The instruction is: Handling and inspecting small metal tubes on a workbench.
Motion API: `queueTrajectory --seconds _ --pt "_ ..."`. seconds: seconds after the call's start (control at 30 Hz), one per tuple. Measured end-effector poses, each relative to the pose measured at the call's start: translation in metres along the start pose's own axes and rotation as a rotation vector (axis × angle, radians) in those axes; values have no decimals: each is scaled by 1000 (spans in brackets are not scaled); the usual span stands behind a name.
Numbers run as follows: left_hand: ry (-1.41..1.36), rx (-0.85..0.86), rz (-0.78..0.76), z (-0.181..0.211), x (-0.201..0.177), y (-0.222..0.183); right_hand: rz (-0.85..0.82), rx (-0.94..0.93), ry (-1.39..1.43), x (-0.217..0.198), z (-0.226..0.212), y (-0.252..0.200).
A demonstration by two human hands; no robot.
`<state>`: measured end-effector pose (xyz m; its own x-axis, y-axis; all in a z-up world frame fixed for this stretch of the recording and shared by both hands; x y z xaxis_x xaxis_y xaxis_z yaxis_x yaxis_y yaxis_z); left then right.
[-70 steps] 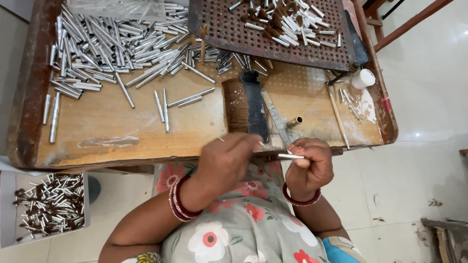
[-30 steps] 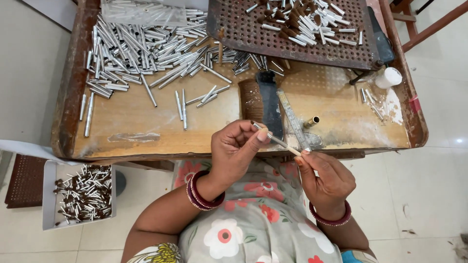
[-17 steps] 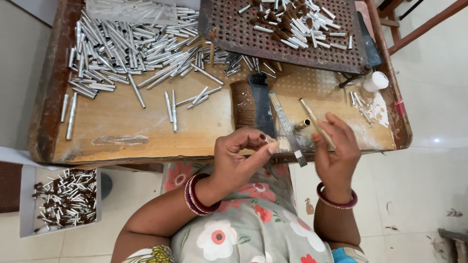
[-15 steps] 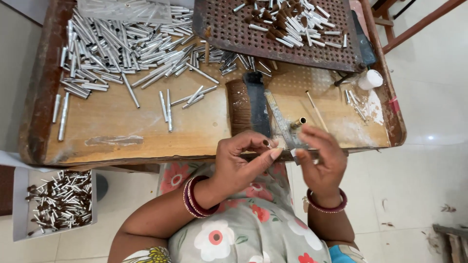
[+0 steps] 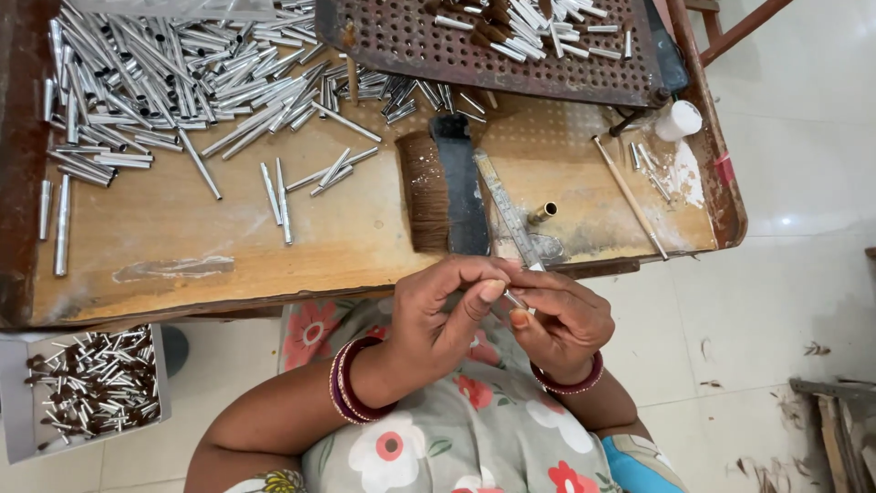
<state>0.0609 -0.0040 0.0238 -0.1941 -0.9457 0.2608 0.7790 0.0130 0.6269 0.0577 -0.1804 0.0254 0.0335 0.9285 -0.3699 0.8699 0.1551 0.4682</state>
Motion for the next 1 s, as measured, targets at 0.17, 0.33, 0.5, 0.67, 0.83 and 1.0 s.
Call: queueTrajectory --seconds 0.17,0.33,0.5,0.67,0.83,1.0 --pt "32 60 -10 4 -3 4 -10 -25 0 4 -3 5" --pt "83 16 -3 3 -3 1 -24 -29 9 5 -4 2" --pt "-19 -63 45 -3 -2 -6 -64 -51 33 8 -12 1" --pt "-67 -69 44 -8 -1 -8 -19 -52 16 6 -1 -6" --pt "-85 -20 -36 -7 2 -1 51 -98 -118 1 -2 -4" --pt "-71 -74 -54 -16 4 -4 -9 -109 7 0 3 -11"
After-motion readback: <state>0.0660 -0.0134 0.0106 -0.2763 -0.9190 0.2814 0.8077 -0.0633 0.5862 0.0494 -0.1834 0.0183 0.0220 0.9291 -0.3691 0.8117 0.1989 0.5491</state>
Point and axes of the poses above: each hand's wrist, its own y-axis towards the middle knuckle, its own x-axis out of the palm, z = x × y, the point moved 7 cm from there along y, towards the middle knuckle, and after that the axes turned 14 degrees about x, right-handed, at the moved point
